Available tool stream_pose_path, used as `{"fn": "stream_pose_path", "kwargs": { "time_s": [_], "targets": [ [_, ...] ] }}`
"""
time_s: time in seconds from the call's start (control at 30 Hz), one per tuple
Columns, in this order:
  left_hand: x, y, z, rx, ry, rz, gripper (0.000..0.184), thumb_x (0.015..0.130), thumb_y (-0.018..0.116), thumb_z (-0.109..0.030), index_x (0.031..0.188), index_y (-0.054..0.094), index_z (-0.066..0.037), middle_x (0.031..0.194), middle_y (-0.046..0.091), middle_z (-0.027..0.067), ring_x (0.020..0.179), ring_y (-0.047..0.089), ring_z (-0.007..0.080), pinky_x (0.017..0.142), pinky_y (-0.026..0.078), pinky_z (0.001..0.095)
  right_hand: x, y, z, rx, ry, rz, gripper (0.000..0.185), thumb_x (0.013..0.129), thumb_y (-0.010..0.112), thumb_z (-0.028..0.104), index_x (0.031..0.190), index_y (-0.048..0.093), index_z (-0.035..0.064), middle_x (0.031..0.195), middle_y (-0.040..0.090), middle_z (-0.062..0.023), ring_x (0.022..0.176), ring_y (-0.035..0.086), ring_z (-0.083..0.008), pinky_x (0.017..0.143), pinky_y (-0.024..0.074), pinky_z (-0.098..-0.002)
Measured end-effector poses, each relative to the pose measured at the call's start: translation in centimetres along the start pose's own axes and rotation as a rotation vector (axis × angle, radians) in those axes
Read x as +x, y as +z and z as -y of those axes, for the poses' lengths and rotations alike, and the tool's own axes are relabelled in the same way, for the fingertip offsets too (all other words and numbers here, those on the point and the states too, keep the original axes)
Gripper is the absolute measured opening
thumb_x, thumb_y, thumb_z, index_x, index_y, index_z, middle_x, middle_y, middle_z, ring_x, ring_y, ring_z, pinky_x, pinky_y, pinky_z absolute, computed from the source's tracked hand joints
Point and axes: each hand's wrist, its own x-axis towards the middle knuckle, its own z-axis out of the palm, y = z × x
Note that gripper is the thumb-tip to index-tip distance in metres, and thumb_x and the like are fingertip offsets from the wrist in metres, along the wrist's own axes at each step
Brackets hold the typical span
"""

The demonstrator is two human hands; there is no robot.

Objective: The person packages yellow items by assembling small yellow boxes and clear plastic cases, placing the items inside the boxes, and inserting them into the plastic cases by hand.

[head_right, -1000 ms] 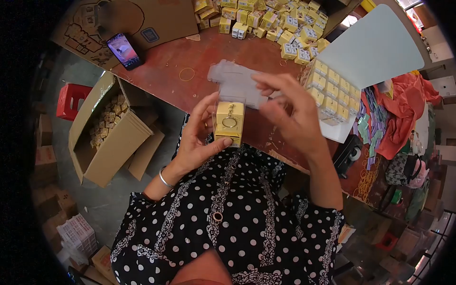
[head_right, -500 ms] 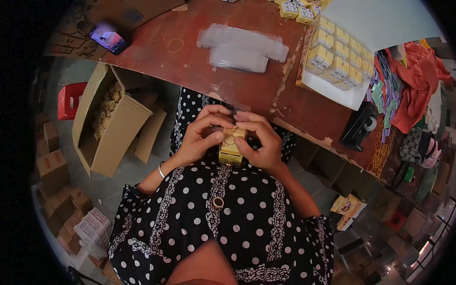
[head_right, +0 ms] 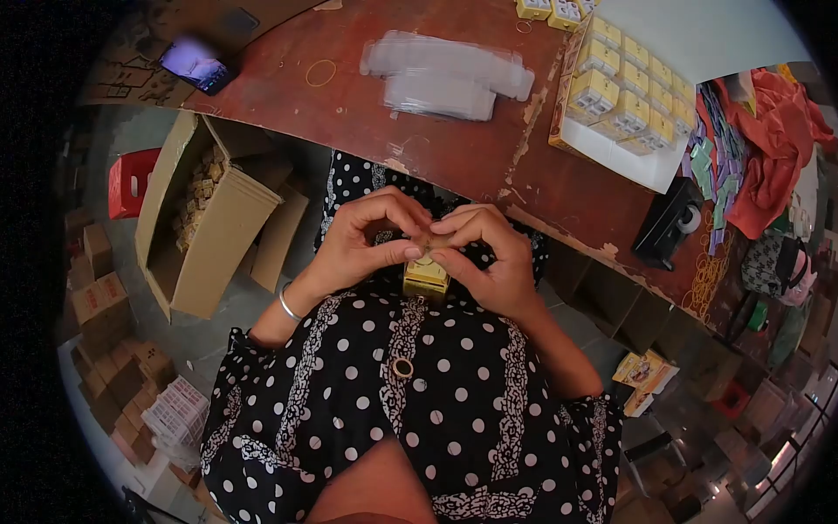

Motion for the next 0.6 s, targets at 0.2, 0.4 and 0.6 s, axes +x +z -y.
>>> {"fn": "stream_pose_path", "kwargs": {
  "time_s": [0.2,0.4,0.6],
  "targets": [
    [0.5,0.5,-2.0,0.361,0.069,0.007,0.014,0.082,0.079,-0.003,0.096,0.076,-0.004,0.100,0.071,0.0065,0.095,0.067,0.0164,0.086,0.053,0.0304,1.1,-0.4,2.9,0.077,0.258,0.075,0.014,0.089,0.070,-0.004,0.099,0.062,-0.0039,0.110,0.064,-0.0145,0.105,0.063,-0.0174,0.091,0.0532,-0.0299],
    [0.9,0.9,-1.9,0.386,0.127,-0.077,0.010,0.085,0.077,-0.004,0.095,0.077,-0.002,0.090,0.070,0.0064,0.082,0.067,0.0148,0.073,0.053,0.0266,1.8,-0.4,2.8,0.130,0.315,-0.013,0.011,0.086,0.074,0.000,0.092,0.065,-0.0018,0.100,0.071,-0.0095,0.091,0.068,-0.0113,0.083,0.0559,-0.0260],
    [0.8,1.0,-1.5,0.401,0.126,-0.086,0.010,0.086,0.077,-0.007,0.095,0.077,-0.002,0.088,0.070,0.0065,0.081,0.066,0.0145,0.072,0.053,0.0262,2.0,-0.6,2.8,0.116,0.327,-0.011,0.009,0.088,0.073,0.001,0.088,0.065,-0.0019,0.096,0.072,-0.0099,0.086,0.068,-0.0105,0.077,0.0559,-0.0255]
  ]
}}
